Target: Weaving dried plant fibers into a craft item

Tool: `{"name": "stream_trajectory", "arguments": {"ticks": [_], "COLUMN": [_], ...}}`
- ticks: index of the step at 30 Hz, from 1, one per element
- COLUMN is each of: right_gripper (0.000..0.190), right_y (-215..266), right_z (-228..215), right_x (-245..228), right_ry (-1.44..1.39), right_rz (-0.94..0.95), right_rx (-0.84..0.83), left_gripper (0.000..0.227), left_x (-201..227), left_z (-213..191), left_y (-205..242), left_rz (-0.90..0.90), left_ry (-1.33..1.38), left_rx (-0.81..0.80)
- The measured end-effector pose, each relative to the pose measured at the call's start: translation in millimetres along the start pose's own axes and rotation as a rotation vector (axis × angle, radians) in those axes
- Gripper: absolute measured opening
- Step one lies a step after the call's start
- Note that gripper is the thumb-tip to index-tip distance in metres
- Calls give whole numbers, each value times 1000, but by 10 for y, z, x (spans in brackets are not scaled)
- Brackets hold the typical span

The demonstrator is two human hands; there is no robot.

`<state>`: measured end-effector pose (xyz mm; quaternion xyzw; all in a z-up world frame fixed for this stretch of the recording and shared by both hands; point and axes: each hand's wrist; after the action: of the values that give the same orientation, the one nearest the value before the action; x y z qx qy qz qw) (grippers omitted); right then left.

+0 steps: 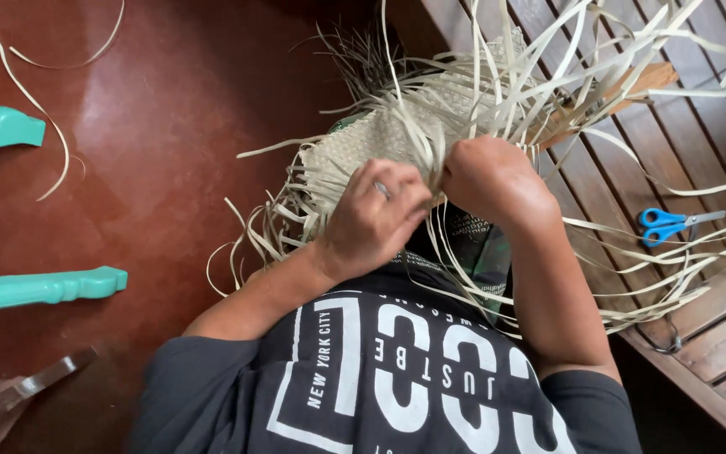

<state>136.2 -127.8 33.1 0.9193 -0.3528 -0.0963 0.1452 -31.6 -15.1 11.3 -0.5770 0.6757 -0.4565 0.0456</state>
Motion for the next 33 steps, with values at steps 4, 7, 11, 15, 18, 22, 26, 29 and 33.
{"name": "stream_trajectory", "arguments": {"ticks": [4,7,11,15,18,22,26,29,33], "right_gripper": [28,26,13,11,11,17,8,9,11], "right_y": [-9,78,156,325,410,403,368,288,277], "right_z": [30,132,247,208,126,273,278,617,637], "right_x": [13,79,112,-9,-104,140,24,47,50], "right_ry": [-107,-355,-1272,-1374,-1330,-1302,-1264,-1049,-1156], "right_rz": [-54,-53,298,227,38,-45,-181,-295,-216], "right_rx": [20,143,70,131,194,277,301,541,622], "left_gripper": [10,16,13,21,45,57,56,52,33], "left_x": [158,148,-94,-26,37,74,58,56,-35], "left_z": [41,162,406,334,151,-213,-432,-210,-66], "left_y": [-19,-39,154,141,68,-144,-424,-408,-339], "left_rz": [312,382,173,-57,-235,-584,-544,-567,-360], "left_ry": [42,35,-10,155,383,1404,1666,1433,721], "left_rx": [174,155,32,-34,-110,22,93,42,132]}}
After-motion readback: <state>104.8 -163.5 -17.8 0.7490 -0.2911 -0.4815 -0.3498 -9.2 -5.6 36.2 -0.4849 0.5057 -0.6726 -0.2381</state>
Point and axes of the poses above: each hand's wrist, its own y-axis away from the middle knuckle, its own z-axis out of the palm, x = y × z, and after that the axes turned 7 degrees about z, right-handed
